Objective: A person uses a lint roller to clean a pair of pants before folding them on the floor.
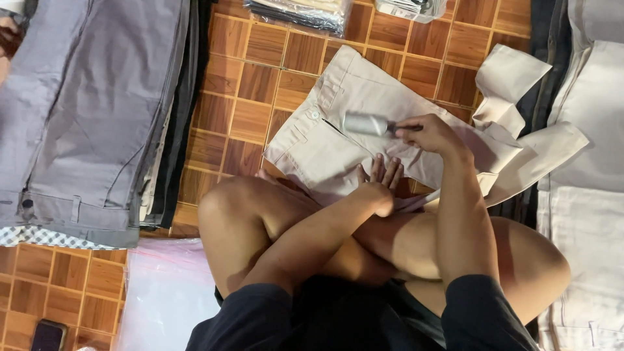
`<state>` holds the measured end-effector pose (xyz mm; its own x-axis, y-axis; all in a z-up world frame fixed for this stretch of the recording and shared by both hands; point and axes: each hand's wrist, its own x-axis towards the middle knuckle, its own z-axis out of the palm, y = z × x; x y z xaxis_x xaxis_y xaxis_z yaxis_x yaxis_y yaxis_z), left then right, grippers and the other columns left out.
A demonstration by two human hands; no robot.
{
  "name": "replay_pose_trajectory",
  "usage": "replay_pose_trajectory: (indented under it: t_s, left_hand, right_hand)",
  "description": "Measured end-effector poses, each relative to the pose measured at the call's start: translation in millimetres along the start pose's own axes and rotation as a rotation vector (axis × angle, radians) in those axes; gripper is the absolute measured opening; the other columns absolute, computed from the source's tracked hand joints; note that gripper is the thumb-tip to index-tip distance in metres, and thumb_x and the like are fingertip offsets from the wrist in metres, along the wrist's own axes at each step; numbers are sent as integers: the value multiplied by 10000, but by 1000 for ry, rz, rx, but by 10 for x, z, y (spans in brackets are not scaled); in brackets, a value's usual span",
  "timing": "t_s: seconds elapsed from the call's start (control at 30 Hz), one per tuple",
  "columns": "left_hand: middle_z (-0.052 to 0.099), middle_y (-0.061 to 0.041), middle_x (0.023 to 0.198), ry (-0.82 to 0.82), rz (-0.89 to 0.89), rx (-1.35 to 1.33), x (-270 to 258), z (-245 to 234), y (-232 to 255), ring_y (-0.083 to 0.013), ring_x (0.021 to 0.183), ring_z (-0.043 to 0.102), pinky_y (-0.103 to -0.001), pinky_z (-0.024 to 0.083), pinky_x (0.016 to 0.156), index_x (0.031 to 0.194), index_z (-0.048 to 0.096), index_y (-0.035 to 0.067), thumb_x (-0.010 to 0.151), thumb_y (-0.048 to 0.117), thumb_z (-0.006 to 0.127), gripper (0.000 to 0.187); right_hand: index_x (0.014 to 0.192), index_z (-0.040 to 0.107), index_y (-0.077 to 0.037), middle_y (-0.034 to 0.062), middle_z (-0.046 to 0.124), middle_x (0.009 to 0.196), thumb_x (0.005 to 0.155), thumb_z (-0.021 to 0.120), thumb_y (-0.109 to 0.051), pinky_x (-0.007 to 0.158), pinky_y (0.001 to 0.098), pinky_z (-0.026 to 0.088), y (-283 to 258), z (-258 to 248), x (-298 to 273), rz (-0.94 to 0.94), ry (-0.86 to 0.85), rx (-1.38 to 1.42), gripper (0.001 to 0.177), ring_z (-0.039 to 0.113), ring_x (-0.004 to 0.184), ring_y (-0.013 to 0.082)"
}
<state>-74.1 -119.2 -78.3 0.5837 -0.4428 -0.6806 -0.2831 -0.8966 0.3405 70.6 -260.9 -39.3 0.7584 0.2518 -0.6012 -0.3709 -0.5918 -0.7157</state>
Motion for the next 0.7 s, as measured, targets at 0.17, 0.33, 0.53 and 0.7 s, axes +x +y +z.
replay_pose_trajectory:
  t_s: [0.17, 0.33, 0.53, 0.7]
  left_hand:
    - [-371, -67, 1637, -110, -16, -40, 133, -19, 30, -459, 1457, -382, -796, -144, 1115, 1591, -221, 130, 1021, 312, 503, 939]
    - [-341, -48, 1653, -69, 7, -32, -366, -360, 57, -442, 1477, -360, -783, -183, 1114, 1603, -212, 149, 1073, 330, 463, 877]
    - [-360, -64, 1642, -78, -22, -31, 118, 0, 32, -470, 1468, -349, -808, -165, 1099, 1601, -206, 141, 1014, 252, 570, 980]
    - [-362, -54, 1641, -97, -23, -45, 39, -85, 24, -466, 1469, -350, -811, -157, 1099, 1600, -205, 145, 1024, 221, 510, 921]
  right_hand:
    - [1238, 743, -304, -4, 733, 817, 956, 771, -327, 737, 351, 589, 395, 34, 450, -119, 390, -157, 284, 719, 786, 147]
    - [1205, 732, -47, 85, 665, 710, 896, 672, -87, 449, 203, 435, -351, 166, -236, 54, -95, 33, 317, 578, 537, 123]
    - [1091, 711, -459, -142, 701, 727, 944, 689, -566, 748, 285, 553, 531, 125, 719, -39, 340, -320, 183, 712, 799, 84]
    - [1198, 712, -72, 87, 649, 683, 935, 678, -184, 488, 245, 477, -184, 282, 40, 5, 123, 34, 288, 552, 479, 150]
